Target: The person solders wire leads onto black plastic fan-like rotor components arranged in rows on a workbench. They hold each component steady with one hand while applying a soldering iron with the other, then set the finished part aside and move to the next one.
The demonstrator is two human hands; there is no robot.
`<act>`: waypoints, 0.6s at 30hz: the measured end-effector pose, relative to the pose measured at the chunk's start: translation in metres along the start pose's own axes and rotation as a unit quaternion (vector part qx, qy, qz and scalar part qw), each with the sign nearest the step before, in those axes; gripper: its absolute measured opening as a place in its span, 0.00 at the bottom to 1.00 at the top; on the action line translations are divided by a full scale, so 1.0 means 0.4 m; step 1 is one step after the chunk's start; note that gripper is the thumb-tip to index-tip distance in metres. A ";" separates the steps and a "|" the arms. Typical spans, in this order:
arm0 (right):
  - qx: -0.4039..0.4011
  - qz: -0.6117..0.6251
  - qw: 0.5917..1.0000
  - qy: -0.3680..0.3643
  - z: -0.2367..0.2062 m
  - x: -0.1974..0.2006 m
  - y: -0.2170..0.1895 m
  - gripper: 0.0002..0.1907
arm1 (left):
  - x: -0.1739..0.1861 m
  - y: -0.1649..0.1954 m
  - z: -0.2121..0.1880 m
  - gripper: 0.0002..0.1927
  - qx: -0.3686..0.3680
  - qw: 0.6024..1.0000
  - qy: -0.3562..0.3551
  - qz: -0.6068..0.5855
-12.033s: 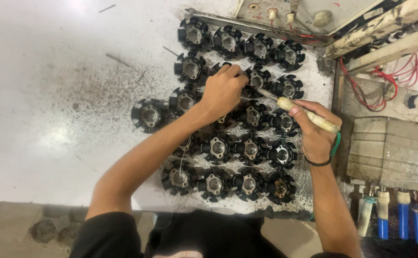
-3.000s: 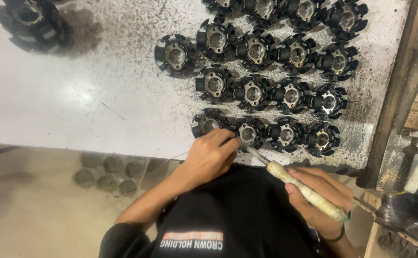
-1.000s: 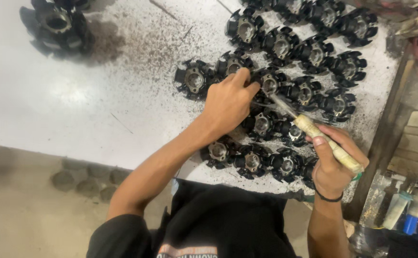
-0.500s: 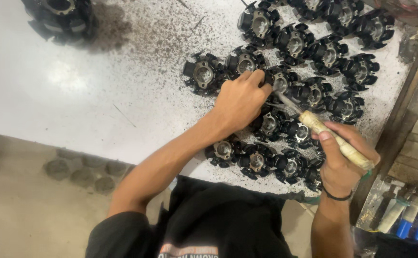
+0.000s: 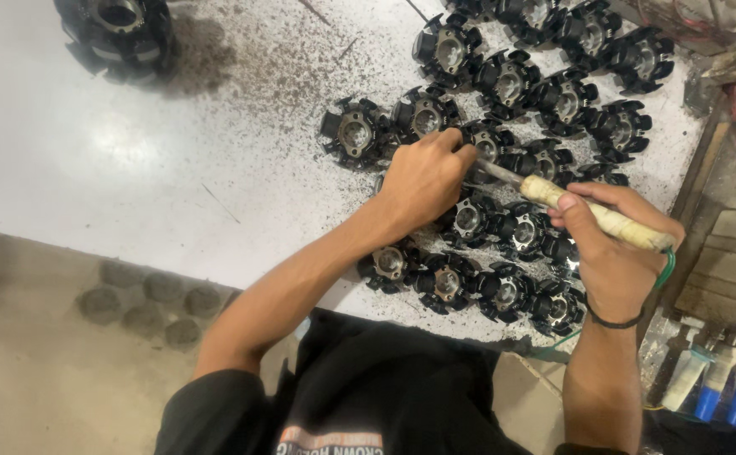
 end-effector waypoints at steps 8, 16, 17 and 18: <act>0.007 0.148 0.988 0.051 0.003 0.040 0.057 0.09 | 0.170 0.110 0.063 0.07 0.003 0.998 -0.046 -0.049; 0.066 0.158 0.983 0.065 0.110 0.000 0.106 0.09 | 0.156 0.046 0.210 0.14 -0.056 0.994 0.086 0.036; 0.074 0.157 0.983 0.066 0.119 -0.002 0.107 0.09 | 0.126 0.012 0.209 0.12 -0.029 0.997 0.063 0.035; 0.080 0.154 0.983 0.063 0.124 -0.006 0.108 0.08 | 0.104 -0.015 0.201 0.11 -0.018 0.998 0.061 0.028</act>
Point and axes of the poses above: each hand's wrist, its own z-axis towards the middle knuckle, its own x-axis out of the back of the hand, y = z × x, the point moved 6 cm from there along z, towards the middle knuckle, and after that the axes turned 13 degrees about -z, right-handed, at the moved point
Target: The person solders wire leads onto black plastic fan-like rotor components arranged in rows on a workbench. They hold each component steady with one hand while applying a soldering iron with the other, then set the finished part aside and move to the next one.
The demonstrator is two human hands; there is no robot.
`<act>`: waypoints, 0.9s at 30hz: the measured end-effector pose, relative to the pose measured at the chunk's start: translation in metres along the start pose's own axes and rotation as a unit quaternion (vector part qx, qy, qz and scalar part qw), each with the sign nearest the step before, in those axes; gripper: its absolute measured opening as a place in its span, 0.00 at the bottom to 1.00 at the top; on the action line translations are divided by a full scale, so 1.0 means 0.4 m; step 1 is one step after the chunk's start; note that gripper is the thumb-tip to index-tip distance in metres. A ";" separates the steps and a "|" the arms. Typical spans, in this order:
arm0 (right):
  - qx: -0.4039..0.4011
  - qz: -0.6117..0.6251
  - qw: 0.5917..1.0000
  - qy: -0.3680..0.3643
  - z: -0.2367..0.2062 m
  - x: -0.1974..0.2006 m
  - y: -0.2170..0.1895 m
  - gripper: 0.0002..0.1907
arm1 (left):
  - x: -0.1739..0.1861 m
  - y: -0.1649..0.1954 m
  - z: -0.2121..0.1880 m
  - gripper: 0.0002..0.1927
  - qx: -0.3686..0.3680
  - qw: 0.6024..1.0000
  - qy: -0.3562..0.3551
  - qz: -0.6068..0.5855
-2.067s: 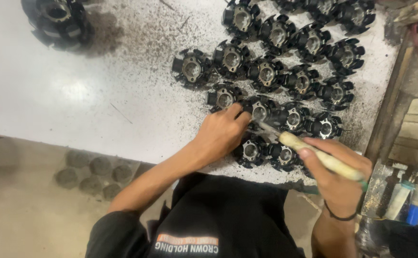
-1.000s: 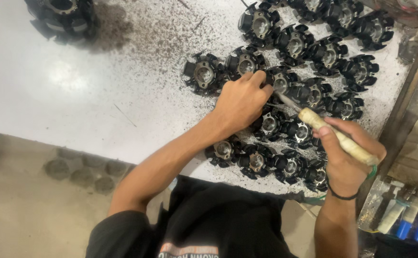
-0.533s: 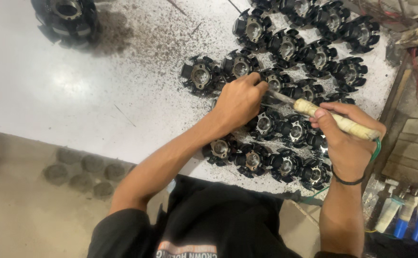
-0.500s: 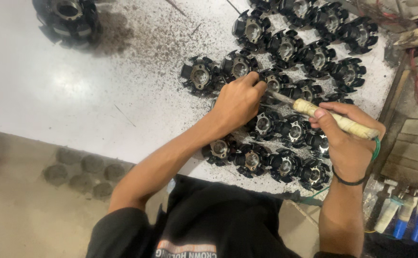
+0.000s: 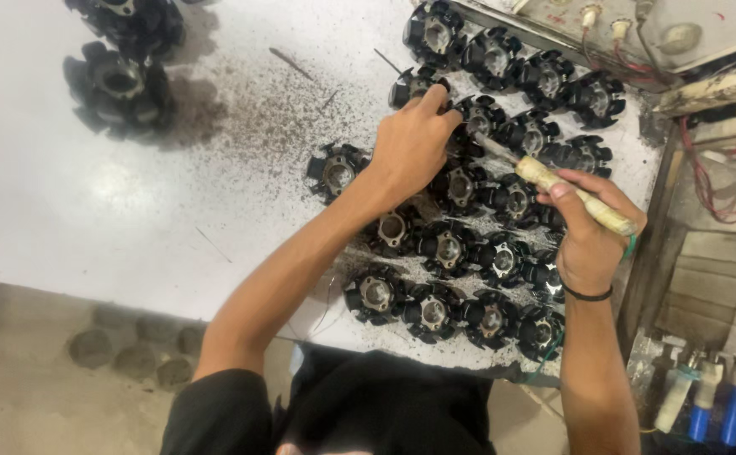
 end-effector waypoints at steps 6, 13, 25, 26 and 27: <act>-0.028 -0.026 0.999 -0.009 0.002 -0.008 0.001 0.08 | -0.086 -0.073 -0.033 0.12 0.019 0.999 -0.032 -0.006; -0.046 -0.108 0.992 -0.052 0.045 -0.022 -0.052 0.08 | -0.088 -0.066 -0.028 0.08 0.012 0.999 -0.032 -0.013; -0.034 -0.091 0.993 -0.071 0.096 -0.033 -0.076 0.07 | -0.144 -0.091 -0.011 0.05 0.032 0.997 -0.024 -0.061; -0.034 -0.088 0.993 -0.070 0.098 -0.034 -0.075 0.07 | -0.144 -0.093 -0.010 0.05 0.036 0.997 -0.022 -0.070; -0.032 -0.085 0.993 -0.070 0.099 -0.032 -0.075 0.07 | -0.142 -0.093 -0.007 0.05 0.040 0.996 -0.022 -0.077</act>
Point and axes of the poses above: each hand's wrist, its own z-axis towards the middle knuckle, its own x-axis out of the back of the hand, y = z × x, the point moved 6 cm from there along z, towards the middle knuckle, and after that the axes turned 13 degrees about -z, right-handed, at the moved point
